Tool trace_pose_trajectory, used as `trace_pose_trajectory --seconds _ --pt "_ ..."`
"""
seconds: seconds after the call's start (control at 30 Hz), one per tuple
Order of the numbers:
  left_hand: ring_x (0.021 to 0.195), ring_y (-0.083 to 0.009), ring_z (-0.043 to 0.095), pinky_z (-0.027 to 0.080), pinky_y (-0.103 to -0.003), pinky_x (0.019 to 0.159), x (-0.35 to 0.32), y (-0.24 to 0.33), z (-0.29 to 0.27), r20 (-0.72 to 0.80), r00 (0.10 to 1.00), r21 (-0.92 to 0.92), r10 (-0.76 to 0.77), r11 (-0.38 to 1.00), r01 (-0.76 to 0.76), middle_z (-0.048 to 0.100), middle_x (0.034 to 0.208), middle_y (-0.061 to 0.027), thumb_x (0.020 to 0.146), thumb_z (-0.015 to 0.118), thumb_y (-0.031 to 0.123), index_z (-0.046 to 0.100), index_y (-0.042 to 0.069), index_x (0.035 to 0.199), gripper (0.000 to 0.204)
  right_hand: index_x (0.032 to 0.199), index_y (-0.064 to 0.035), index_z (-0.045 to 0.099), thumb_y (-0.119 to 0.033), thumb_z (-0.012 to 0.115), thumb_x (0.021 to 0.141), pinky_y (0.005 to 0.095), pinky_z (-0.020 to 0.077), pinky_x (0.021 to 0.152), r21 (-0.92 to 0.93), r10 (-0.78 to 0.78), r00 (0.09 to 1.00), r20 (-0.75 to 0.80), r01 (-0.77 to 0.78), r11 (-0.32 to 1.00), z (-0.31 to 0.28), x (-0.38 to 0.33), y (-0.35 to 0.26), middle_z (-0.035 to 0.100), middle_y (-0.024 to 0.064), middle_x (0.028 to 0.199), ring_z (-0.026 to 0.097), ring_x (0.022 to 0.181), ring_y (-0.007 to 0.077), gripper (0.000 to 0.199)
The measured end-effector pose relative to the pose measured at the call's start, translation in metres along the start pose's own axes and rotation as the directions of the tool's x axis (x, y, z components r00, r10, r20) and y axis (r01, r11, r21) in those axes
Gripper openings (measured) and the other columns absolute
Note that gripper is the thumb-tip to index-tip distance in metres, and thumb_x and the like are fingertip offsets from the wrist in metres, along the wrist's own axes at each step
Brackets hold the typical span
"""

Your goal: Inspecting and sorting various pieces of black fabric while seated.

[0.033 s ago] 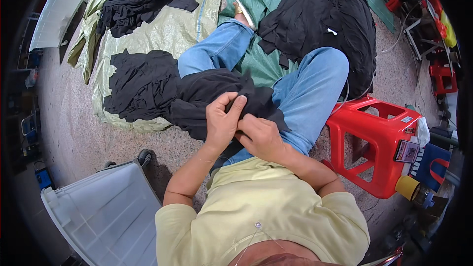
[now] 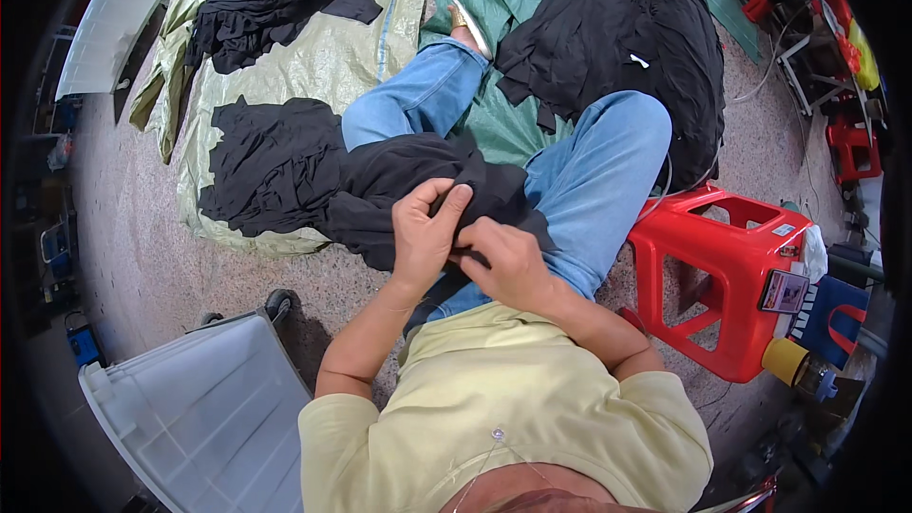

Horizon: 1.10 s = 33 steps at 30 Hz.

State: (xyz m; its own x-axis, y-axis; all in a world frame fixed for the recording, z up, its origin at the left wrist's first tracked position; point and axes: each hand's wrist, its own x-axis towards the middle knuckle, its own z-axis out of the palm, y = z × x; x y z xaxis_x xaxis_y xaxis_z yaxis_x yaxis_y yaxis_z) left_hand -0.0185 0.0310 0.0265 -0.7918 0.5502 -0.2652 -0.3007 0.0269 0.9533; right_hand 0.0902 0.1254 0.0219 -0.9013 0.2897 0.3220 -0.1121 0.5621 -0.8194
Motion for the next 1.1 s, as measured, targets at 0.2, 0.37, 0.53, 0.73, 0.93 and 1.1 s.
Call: trace_pose_trajectory --seconds 0.2,0.37,0.53,0.73,0.93,1.1 --pt "0.072 -0.0016 0.050 0.041 -0.019 0.064 0.000 -0.013 -0.018 -0.004 0.999 -0.015 -0.043 0.999 0.043 0.063 0.079 0.0049 0.092 0.071 0.009 0.070 -0.003 0.087 0.013 0.086 -0.0014 0.064 -0.001 0.077 0.074 0.0355 0.0475 0.059 0.136 0.128 0.988 0.083 -0.138 0.981 -0.017 -0.007 0.020 0.060 0.0098 0.078 0.062 0.069 0.0271 0.018" --pt "0.075 -0.0068 0.054 0.043 -0.023 0.066 -0.003 -0.019 -0.024 0.134 0.955 0.426 0.263 0.855 -0.295 0.063 0.081 -0.0026 0.086 0.071 0.004 0.066 -0.008 0.087 0.014 0.089 -0.0006 0.065 0.005 0.073 0.075 0.0339 0.0476 0.061 0.187 0.131 0.991 0.016 -0.132 0.974 -0.017 -0.003 0.019 0.060 0.0109 0.079 0.061 0.072 0.0267 0.017" --pt "0.072 -0.0037 0.052 0.041 -0.020 0.065 -0.008 -0.020 -0.030 0.179 0.981 0.163 -0.072 0.986 0.042 0.063 0.076 0.0009 0.086 0.072 0.004 0.070 -0.005 0.088 0.010 0.094 -0.0007 0.066 0.008 0.071 0.073 0.0340 0.0483 0.061 0.004 0.042 0.998 -0.045 -0.042 0.999 -0.014 -0.005 0.019 0.060 0.0110 0.083 0.061 0.071 0.0263 0.023" --pt "0.070 -0.0010 0.052 0.040 -0.020 0.061 -0.009 -0.022 -0.037 0.243 0.940 0.112 -0.240 0.969 0.219 0.065 0.075 0.0024 0.090 0.068 0.008 0.071 -0.003 0.086 0.012 0.093 -0.0009 0.067 0.008 0.071 0.073 0.0342 0.0487 0.060 0.005 0.001 0.997 -0.076 -0.001 1.000 -0.011 -0.005 0.022 0.061 0.0106 0.081 0.061 0.070 0.0268 0.022" --pt "0.062 -0.0065 0.050 0.040 -0.024 0.058 -0.013 -0.029 -0.034 0.315 0.943 0.363 0.110 0.904 -0.227 0.061 0.068 -0.0013 0.088 0.067 0.005 0.068 -0.005 0.083 0.011 0.092 -0.0015 0.069 0.007 0.072 0.071 0.0340 0.0481 0.059 -0.030 -0.039 0.998 -0.056 0.037 0.999 -0.011 -0.005 0.019 0.061 0.0098 0.079 0.061 0.068 0.0258 0.023" --pt "0.061 -0.0102 0.050 0.041 -0.027 0.059 -0.017 -0.028 -0.033 0.278 0.954 0.369 0.115 0.904 -0.216 0.058 0.065 -0.0053 0.086 0.067 0.002 0.067 -0.005 0.082 0.008 0.092 -0.0024 0.069 0.006 0.073 0.070 0.0350 0.0472 0.060 0.010 -0.004 1.000 -0.021 0.004 1.000 -0.015 -0.007 0.022 0.061 0.0088 0.079 0.060 0.069 0.0259 0.023"
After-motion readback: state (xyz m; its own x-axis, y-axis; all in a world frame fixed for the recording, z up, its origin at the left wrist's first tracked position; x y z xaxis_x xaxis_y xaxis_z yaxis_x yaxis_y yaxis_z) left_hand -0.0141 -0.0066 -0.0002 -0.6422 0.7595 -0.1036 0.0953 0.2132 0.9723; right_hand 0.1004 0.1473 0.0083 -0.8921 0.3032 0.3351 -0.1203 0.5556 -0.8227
